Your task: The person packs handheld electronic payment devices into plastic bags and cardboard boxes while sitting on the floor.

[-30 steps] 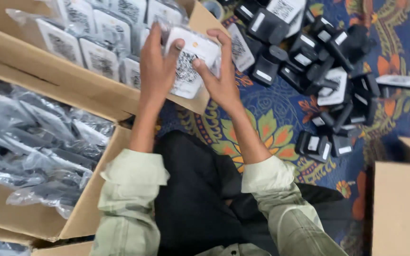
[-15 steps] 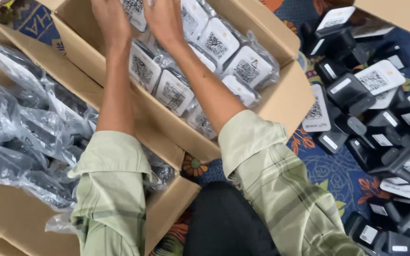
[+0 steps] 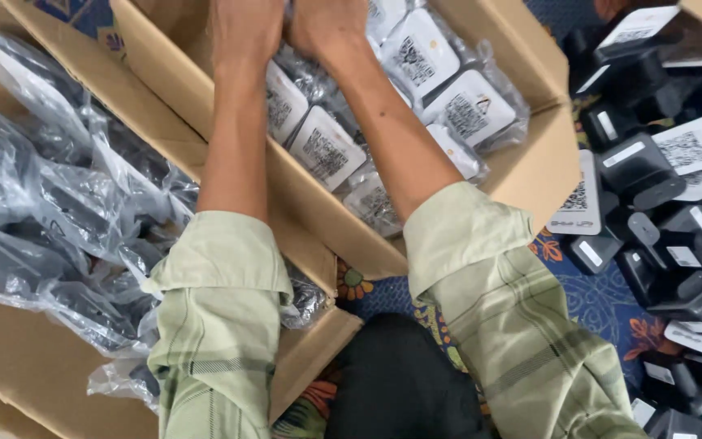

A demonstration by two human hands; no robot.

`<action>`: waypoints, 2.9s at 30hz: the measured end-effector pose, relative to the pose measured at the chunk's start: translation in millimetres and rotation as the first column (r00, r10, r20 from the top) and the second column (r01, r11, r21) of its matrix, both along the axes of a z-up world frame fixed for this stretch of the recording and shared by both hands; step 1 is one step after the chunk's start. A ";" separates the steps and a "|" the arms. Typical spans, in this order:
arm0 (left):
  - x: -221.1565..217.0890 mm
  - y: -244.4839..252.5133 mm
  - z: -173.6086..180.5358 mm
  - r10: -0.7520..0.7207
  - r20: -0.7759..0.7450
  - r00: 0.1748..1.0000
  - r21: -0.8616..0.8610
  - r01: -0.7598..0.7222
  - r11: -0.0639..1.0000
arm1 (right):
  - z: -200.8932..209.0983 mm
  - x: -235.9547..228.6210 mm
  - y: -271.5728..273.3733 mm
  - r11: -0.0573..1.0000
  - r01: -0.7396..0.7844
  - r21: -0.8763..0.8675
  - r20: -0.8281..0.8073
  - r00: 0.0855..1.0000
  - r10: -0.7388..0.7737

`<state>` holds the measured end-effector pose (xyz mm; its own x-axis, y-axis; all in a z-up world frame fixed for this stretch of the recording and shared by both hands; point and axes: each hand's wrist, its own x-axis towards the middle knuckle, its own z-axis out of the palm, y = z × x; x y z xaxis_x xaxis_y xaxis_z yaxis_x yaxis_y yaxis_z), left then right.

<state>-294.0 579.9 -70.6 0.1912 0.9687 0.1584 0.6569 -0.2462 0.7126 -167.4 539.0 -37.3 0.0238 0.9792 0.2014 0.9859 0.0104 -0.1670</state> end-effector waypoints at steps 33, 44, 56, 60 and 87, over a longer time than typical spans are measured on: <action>420.9 -543.7 -30.6 -0.613 0.089 0.785 0.015 0.615 0.789 | 0.2 351.6 -621.8 0.722 0.691 0.034 -0.362 0.682 -0.636; 433.6 -505.6 -89.3 -0.504 0.039 0.863 -0.205 0.501 0.841 | -41.2 333.6 -601.0 0.755 0.654 0.050 -0.066 0.756 -0.651; 409.9 -503.2 -93.5 -0.554 0.151 0.819 -0.349 0.568 0.745 | -57.8 323.7 -600.8 0.795 0.596 -0.115 -0.175 0.775 -0.607; 412.5 -500.2 -142.1 -0.499 -0.014 0.866 -0.313 0.471 0.825 | -75.9 326.1 -584.5 0.696 0.710 -0.109 -0.174 0.676 -0.716; 243.9 -664.6 91.4 -0.535 0.835 0.130 -0.024 0.979 0.201 | 79.8 242.2 -803.9 0.811 0.583 0.053 -0.977 0.198 -0.078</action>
